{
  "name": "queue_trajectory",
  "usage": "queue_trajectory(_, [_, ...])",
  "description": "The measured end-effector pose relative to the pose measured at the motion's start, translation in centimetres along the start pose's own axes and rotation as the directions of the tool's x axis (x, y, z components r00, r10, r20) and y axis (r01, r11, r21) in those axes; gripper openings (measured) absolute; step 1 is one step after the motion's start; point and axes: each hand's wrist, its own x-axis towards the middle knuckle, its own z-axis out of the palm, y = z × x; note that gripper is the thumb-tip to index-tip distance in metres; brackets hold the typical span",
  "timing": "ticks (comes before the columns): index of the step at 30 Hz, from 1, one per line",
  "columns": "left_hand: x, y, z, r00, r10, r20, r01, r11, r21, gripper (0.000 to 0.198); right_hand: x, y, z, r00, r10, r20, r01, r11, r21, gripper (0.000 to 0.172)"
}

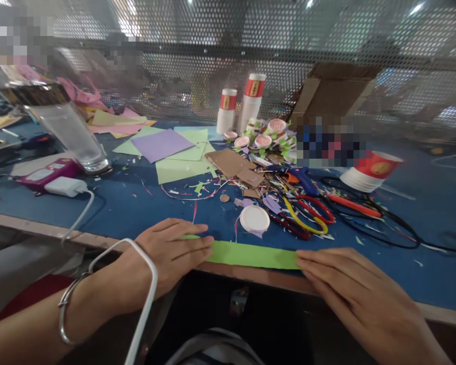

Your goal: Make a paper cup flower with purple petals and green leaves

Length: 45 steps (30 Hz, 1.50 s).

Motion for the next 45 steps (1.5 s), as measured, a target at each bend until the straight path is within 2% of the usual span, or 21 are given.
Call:
queue_trajectory(2, [-0.7, 0.5, 0.1, 0.997, -0.072, 0.008, 0.072, 0.997, -0.019, 0.032, 0.2, -0.1, 0.0, 1.0, 0.008, 0.003, -0.008, 1.0, 0.006, 0.022])
queue_trajectory(5, [-0.7, 1.8, -0.1, 0.982, -0.175, -0.066, 0.174, 0.984, -0.03, 0.035, 0.5, -0.3, -0.2, 1.0, 0.021, 0.001, -0.021, 1.0, 0.013, 0.022])
queue_trajectory(9, [0.3, 2.7, -0.6, 0.958, -0.274, -0.087, 0.275, 0.961, -0.01, 0.026, 0.9, -0.6, -0.3, 0.999, 0.041, -0.008, -0.041, 0.999, 0.012, 0.02])
queue_trajectory(13, [0.7, 2.2, -0.8, 0.969, -0.238, -0.066, 0.234, 0.97, -0.061, 0.018, 0.9, -0.9, -0.1, 0.999, 0.051, 0.001, -0.051, 0.999, -0.001, 0.018])
queue_trajectory(18, [0.4, 1.4, -0.4, 0.978, -0.21, -0.005, 0.209, 0.974, -0.092, 0.016, 0.9, -1.3, 0.3, 0.999, 0.045, 0.021, -0.044, 0.999, -0.015, 0.017])
queue_trajectory(26, [0.7, 0.2, -0.5, 0.993, -0.115, -0.025, 0.112, 0.99, -0.087, 0.014, 1.3, -1.3, 0.0, 0.996, -0.046, 0.072, 0.048, 0.998, -0.026, 0.019])
queue_trajectory(33, [1.6, -2.6, -0.3, 0.999, -0.045, 0.027, 0.051, 0.953, -0.297, 0.016, 2.0, -1.0, 0.0, 0.992, -0.103, 0.078, 0.11, 0.991, -0.08, 0.02])
queue_trajectory(38, [2.5, -1.4, -0.8, 0.993, -0.082, 0.084, 0.097, 0.975, -0.2, 0.022, 2.2, -1.4, 0.0, 0.99, -0.087, 0.114, 0.099, 0.99, -0.101, 0.019])
queue_trajectory(41, [3.1, 0.0, -1.0, 0.98, -0.111, 0.163, 0.121, 0.991, -0.05, 0.019, 2.3, -1.5, 0.0, 0.99, -0.085, 0.117, 0.099, 0.987, -0.125, 0.017])
queue_trajectory(42, [3.4, 0.4, -1.0, 0.981, -0.118, 0.156, 0.117, 0.993, 0.013, 0.017, 2.3, -1.6, 0.0, 0.99, -0.082, 0.119, 0.098, 0.986, -0.133, 0.016])
queue_trajectory(45, [4.1, 0.9, -0.9, 0.96, -0.118, 0.256, 0.091, 0.989, 0.115, 0.014, 2.6, -1.7, 0.2, 0.991, -0.064, 0.121, 0.081, 0.986, -0.146, 0.013])
